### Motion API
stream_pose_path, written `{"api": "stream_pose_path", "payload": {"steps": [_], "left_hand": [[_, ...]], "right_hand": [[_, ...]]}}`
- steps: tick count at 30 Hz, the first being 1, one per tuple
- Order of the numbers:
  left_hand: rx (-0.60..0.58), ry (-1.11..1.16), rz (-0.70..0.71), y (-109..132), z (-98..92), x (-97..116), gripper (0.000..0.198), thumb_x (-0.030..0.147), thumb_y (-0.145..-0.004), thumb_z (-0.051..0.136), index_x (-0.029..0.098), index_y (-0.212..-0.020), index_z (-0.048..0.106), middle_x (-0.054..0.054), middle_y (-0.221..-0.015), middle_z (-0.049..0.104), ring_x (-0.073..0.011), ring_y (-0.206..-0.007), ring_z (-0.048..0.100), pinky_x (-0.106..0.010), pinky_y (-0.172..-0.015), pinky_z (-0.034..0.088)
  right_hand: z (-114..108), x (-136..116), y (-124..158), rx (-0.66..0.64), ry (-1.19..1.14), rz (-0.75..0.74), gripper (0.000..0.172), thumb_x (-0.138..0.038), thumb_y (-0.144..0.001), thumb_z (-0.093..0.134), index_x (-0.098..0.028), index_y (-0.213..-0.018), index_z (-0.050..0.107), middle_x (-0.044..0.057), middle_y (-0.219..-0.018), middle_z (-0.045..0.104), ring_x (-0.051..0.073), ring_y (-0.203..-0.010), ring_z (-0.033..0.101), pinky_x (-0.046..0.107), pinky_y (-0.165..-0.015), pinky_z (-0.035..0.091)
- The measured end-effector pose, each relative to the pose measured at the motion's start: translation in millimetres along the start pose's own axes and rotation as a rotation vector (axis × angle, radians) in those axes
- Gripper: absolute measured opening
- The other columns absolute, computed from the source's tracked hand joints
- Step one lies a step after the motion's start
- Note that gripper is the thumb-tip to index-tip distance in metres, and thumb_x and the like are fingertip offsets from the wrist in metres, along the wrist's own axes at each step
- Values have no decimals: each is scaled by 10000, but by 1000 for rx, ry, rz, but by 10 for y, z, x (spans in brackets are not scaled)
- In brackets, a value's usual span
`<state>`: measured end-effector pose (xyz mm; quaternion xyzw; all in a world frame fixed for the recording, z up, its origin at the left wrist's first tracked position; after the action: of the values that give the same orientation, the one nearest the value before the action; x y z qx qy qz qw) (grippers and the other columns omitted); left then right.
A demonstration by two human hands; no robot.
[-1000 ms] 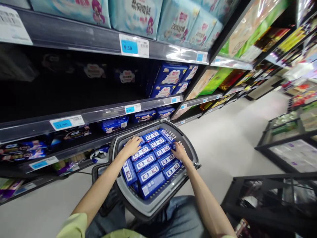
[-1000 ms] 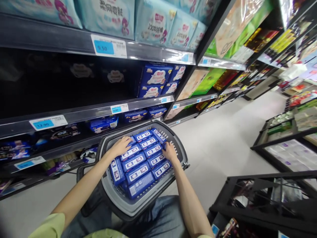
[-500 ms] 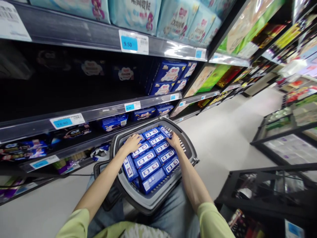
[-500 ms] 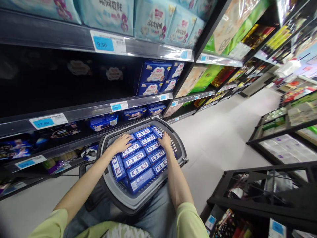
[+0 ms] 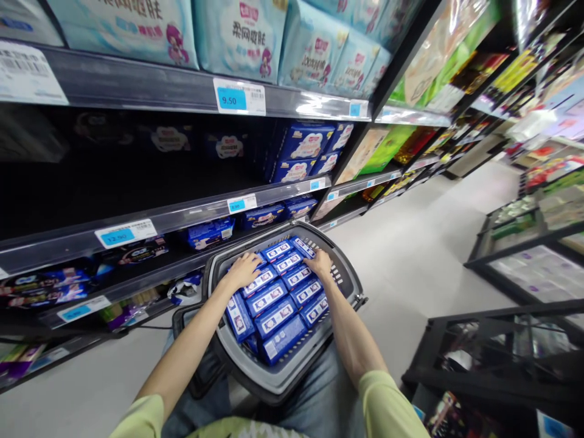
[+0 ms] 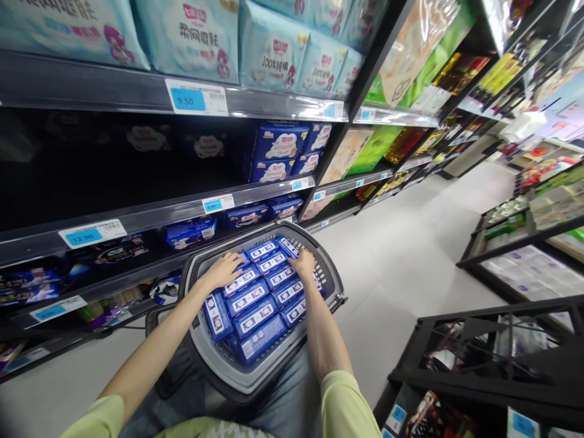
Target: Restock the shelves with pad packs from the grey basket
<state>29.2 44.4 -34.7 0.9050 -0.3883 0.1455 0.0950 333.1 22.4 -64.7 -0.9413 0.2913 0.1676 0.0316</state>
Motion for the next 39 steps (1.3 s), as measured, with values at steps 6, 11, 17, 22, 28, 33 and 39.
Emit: {"api": "stream_pose_path", "payload": {"steps": [6, 11, 17, 22, 28, 33, 39], "left_hand": [[17, 42, 4, -27, -3, -47, 322, 290, -946, 520, 185, -1235, 614, -124, -1271, 605, -300, -1195, 538, -450, -1028, 466], [33, 107, -14, -68, 18, -121, 347, 282, -963, 478, 182, -1280, 578, -119, -1276, 599, -259, -1210, 562, -391, -1062, 458], [55, 191, -21, -135, 22, -125, 348, 279, -952, 482, 185, -1274, 576, -119, -1292, 605, -257, -1231, 580, -382, -1080, 452], [98, 284, -43, -213, -10, -116, 467, 353, -971, 462, 160, -1397, 467, -149, -1440, 537, -270, -1323, 541, -381, -1115, 424], [123, 359, -37, -285, -53, -59, 678, 433, -939, 552, 139, -1497, 304, -182, -1475, 512, -284, -1353, 526, -369, -1103, 432], [151, 395, -18, -331, -109, -4, 635, 431, -941, 558, 140, -1467, 354, -179, -1413, 566, -299, -1300, 569, -387, -1058, 466], [164, 410, 0, -351, -170, 38, 579, 358, -965, 498, 144, -1484, 358, -160, -1472, 517, -283, -1354, 521, -380, -1115, 420]], "right_hand": [[-156, -20, 3, 60, -44, -73, 524, -357, -677, 764, -188, -1140, 587, 143, -1076, 731, 339, -1036, 684, 408, -870, 508], [-351, -57, -17, 130, -121, -155, 535, -360, -633, 774, -222, -1096, 546, 96, -1052, 736, 301, -982, 696, 382, -865, 505], [-794, -313, 116, 308, -187, -249, 465, -420, -656, 736, -222, -1033, 548, 83, -997, 696, 281, -947, 657, 398, -875, 493], [-1170, -571, 407, 468, -508, -287, 451, -446, -670, 757, -219, -1006, 560, 55, -973, 667, 233, -895, 632, 365, -829, 496], [-1134, -649, 501, 402, -816, -261, 475, -556, -785, 689, -205, -1060, 525, 33, -894, 697, 192, -846, 669, 329, -809, 518], [-987, -716, 510, 278, -857, -308, 489, -559, -775, 709, -198, -1058, 542, 57, -908, 727, 211, -880, 688, 346, -838, 522], [-1005, -752, 584, 261, -848, -320, 441, -562, -794, 697, -192, -1001, 573, 59, -906, 717, 205, -846, 662, 320, -771, 496]]}}
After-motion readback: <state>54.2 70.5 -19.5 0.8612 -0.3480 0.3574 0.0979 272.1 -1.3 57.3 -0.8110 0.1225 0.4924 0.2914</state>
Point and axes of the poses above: each hand's wrist, its own y-axis away from the middle knuckle, its own z-axis out of the palm, x = y × z, the point moved 8 cm from there along -y, towards the middle knuckle
